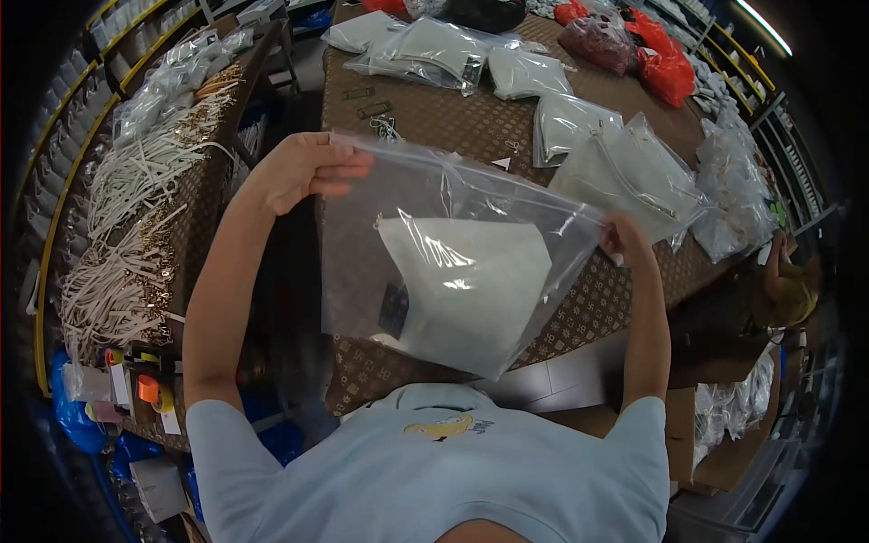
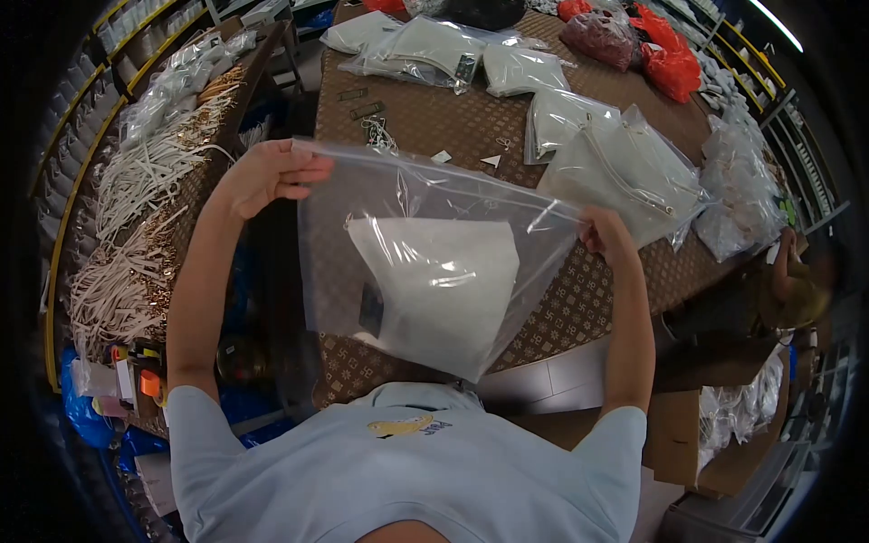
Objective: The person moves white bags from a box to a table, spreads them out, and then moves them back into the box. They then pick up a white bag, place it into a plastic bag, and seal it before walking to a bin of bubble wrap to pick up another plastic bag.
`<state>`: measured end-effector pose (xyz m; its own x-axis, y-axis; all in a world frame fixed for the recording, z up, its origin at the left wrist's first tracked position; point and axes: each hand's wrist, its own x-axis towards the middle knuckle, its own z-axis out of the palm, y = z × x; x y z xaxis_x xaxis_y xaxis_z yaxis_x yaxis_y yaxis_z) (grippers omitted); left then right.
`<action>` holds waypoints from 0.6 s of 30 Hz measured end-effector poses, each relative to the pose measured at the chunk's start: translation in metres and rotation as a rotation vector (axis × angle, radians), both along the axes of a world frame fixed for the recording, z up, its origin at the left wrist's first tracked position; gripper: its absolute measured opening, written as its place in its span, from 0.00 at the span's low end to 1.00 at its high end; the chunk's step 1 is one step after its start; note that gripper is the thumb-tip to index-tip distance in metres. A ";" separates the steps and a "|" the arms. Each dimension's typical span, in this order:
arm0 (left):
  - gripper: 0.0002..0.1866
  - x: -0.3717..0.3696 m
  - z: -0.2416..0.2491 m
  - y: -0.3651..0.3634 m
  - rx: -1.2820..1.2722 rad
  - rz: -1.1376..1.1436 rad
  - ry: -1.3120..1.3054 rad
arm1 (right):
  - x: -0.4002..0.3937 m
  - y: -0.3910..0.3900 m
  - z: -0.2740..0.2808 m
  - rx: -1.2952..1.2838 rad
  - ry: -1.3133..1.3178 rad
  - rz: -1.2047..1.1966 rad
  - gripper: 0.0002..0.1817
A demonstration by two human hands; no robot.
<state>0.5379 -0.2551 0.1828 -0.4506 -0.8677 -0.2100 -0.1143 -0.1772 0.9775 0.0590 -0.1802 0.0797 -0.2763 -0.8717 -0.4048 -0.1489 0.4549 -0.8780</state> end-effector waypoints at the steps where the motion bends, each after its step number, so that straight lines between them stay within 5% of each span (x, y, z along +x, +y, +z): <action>1: 0.17 -0.004 -0.012 -0.014 0.057 0.113 0.048 | 0.001 -0.009 -0.008 -0.034 -0.005 -0.003 0.13; 5: 0.22 -0.029 -0.073 -0.051 0.103 0.195 0.209 | 0.022 -0.025 -0.041 -0.046 -0.022 -0.059 0.15; 7: 0.27 -0.049 -0.102 -0.033 -0.084 0.354 -0.018 | 0.039 -0.023 -0.060 -0.016 -0.065 -0.140 0.17; 9: 0.34 -0.047 -0.158 -0.021 -0.199 0.135 -0.246 | 0.038 -0.016 -0.092 0.037 -0.108 -0.145 0.30; 11: 0.39 -0.042 -0.201 0.011 -0.336 0.091 -0.502 | 0.058 0.009 -0.103 0.095 -0.091 -0.135 0.32; 15: 0.41 -0.024 -0.273 0.078 -0.389 0.407 -0.824 | 0.100 0.066 -0.130 0.248 -0.271 0.011 0.40; 18: 0.42 -0.007 -0.326 0.115 -0.351 0.566 -0.631 | 0.138 0.103 -0.151 0.260 -0.381 0.024 0.40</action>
<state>0.5313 -0.1397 -0.1427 0.1696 -0.9845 0.0448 -0.6317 -0.0737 0.7717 0.1974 -0.0773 -0.0715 -0.0463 -0.7317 -0.6800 0.1497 0.6680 -0.7290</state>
